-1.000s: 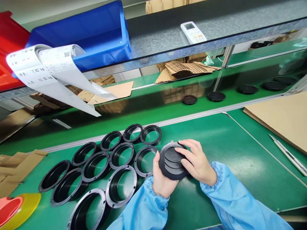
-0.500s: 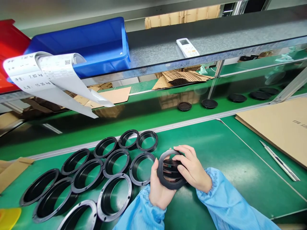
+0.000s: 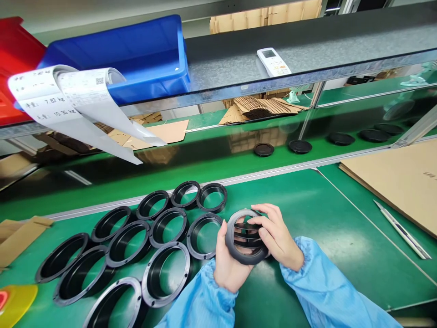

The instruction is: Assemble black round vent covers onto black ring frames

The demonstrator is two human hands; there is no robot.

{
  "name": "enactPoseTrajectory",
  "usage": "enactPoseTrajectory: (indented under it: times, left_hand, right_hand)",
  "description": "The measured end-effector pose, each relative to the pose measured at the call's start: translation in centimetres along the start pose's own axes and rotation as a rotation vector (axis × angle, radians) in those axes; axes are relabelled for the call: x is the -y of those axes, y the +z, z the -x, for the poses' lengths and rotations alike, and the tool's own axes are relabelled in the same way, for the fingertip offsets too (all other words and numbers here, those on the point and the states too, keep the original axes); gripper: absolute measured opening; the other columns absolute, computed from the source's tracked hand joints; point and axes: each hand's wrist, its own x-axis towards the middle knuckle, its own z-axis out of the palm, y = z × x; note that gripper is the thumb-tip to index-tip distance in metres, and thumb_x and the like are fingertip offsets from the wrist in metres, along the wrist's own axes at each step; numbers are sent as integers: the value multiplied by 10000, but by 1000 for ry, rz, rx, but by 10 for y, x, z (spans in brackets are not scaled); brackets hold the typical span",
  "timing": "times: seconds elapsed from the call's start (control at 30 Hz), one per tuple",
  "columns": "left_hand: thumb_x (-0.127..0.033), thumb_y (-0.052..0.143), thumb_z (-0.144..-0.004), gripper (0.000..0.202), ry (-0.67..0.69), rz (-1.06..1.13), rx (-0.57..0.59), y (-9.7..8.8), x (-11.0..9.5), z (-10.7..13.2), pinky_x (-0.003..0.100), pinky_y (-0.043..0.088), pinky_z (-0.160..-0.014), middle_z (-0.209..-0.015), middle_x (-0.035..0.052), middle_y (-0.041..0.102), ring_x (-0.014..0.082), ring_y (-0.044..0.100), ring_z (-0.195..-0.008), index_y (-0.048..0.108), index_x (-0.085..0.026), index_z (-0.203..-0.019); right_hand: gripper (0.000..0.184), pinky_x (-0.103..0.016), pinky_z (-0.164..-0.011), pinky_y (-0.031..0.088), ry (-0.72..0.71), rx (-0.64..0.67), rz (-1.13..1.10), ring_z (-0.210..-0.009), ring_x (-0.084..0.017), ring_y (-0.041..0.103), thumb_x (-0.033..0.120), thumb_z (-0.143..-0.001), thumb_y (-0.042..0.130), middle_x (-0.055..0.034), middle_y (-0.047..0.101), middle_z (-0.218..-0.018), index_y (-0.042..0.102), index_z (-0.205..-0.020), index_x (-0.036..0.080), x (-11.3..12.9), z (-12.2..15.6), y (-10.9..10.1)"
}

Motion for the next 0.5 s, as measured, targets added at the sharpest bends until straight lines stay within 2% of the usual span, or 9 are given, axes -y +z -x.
enactPoseTrajectory:
  times: [0.2,0.37,0.5]
  left_hand:
    - [-563,519,-961,471,-48,-58,19,4,-1,1,541,407,-1077,-1176,132,715,324,630,-1140,731,-160,-1081]
    - [-588,526,-949,474,-67,-57,-20,2,-3,1,582,387,-1081,-1154,116,716,342,620,-1142,738,-176,-1048]
    - [-609,511,-950,502,-76,-95,41,0,-3,0,600,386,-1072,-1171,140,706,354,606,-1167,734,-176,-1073]
  right_hand:
    - [329,-521,-1037,382,29,-61,-26,-1252,-299,395,386,-1096,331,-95,505,-1341,621,-1170,249,-2,0,-1]
    - [350,-540,-1033,404,57,-69,-44,-1245,-304,416,390,-1092,328,-102,525,-1325,644,-1139,245,-1,0,0]
    - [357,-524,-1023,433,73,-86,-65,-1242,-301,430,390,-1087,337,-101,538,-1316,661,-1104,242,-2,0,-1]
